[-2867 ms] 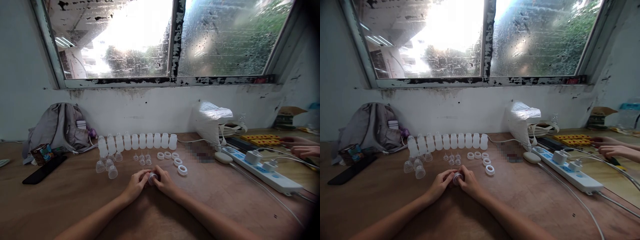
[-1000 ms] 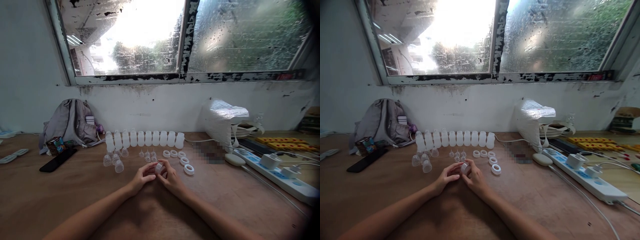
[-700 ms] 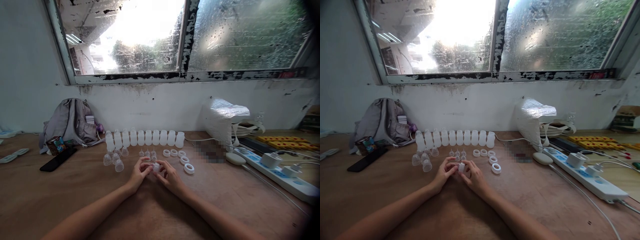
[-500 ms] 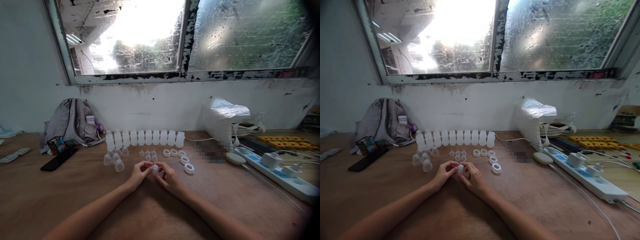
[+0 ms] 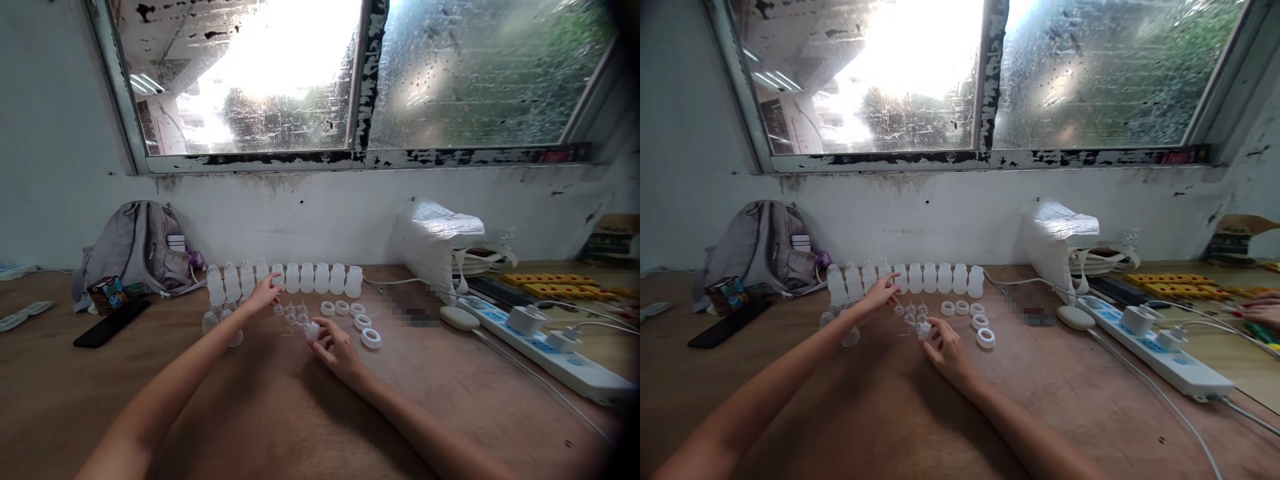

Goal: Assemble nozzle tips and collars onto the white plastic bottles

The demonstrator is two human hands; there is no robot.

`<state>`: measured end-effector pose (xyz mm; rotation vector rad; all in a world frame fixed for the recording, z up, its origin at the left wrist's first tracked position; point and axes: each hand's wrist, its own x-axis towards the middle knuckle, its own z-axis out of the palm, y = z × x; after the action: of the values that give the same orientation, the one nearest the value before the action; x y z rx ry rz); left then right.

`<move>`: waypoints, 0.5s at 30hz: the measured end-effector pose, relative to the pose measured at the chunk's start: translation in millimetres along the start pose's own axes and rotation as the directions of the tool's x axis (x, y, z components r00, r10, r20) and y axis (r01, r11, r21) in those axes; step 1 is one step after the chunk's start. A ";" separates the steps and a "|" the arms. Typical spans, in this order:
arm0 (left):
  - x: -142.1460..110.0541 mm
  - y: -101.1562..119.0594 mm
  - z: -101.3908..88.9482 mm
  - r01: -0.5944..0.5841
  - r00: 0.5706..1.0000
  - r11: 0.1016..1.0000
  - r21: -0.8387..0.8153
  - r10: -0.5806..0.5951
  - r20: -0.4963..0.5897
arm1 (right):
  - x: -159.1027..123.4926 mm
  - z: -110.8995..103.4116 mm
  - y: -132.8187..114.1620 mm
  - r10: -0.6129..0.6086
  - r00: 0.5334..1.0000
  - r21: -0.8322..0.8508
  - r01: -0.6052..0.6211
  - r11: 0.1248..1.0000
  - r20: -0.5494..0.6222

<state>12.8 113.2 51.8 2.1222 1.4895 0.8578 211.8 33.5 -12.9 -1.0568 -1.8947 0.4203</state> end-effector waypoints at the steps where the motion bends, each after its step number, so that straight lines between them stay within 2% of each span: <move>1: 12.6 -2.9 -4.0 0.018 1.000 0.999 0.038 -0.018 -0.011 | -0.2 0.0 -0.3 0.000 1.000 0.003 0.000 1.000 -0.001; 4: 41.3 -10.6 -8.4 0.048 0.996 0.984 0.172 -0.036 -0.076 | -1.6 0.7 -2.7 -0.025 0.999 0.002 0.025 1.000 0.023; 7: 54.2 -14.4 -3.8 0.072 0.989 0.948 0.308 -0.028 -0.145 | -2.8 0.3 -5.9 -0.047 0.998 -0.006 0.047 0.999 0.038; 11: 54.3 -12.3 2.9 0.049 0.982 0.909 0.414 0.032 -0.188 | -2.7 -3.3 -9.2 -0.039 0.999 0.018 0.039 0.999 0.026; 15: 42.4 -3.3 -1.3 -0.041 0.961 0.877 0.478 0.165 -0.221 | -2.0 -5.8 -12.4 0.003 1.000 0.091 -0.001 0.996 -0.017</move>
<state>19.9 154.1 61.3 2.5348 1.8877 0.9061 210.9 24.0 -2.8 -0.9987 -1.8418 0.4928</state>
